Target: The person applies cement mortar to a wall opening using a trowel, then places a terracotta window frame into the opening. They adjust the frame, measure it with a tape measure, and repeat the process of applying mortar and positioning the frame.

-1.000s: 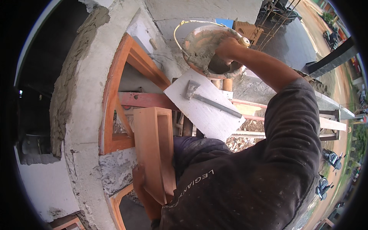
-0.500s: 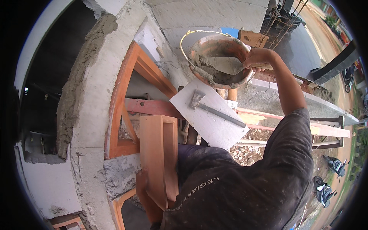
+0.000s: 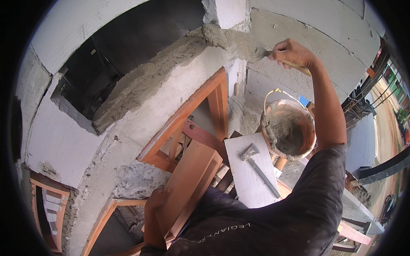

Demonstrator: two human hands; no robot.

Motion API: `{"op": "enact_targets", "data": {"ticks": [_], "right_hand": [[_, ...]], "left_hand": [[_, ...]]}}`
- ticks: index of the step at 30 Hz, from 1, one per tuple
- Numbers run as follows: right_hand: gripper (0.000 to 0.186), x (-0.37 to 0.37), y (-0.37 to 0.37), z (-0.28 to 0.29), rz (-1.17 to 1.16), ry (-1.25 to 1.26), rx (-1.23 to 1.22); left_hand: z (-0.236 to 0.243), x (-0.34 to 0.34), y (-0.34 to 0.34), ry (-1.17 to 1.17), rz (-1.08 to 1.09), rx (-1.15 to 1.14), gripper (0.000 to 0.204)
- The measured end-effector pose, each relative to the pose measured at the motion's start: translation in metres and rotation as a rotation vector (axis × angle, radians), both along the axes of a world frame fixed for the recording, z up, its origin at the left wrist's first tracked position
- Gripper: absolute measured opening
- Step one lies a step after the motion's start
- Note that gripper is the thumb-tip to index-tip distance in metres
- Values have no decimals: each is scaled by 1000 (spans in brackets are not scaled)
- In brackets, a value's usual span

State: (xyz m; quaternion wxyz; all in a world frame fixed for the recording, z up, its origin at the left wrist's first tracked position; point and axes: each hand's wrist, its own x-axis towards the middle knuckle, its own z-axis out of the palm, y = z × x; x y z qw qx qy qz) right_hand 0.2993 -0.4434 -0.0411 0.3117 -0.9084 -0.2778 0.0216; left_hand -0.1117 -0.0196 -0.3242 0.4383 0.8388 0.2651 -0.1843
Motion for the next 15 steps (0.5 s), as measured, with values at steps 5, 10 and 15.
{"op": "enact_targets", "data": {"ticks": [5,10,15], "right_hand": [[33,35,78,22,-4,-946,-100],[31,18,98,44,-59,-839,-199],[32,-22,135,87,2,-382,-299]], "left_hand": [[16,-2,-6,-48,86,-184,49],[19,0,-3,-1,31,-173,50],[-1,-1,9,-41,-75,-88,54]]}}
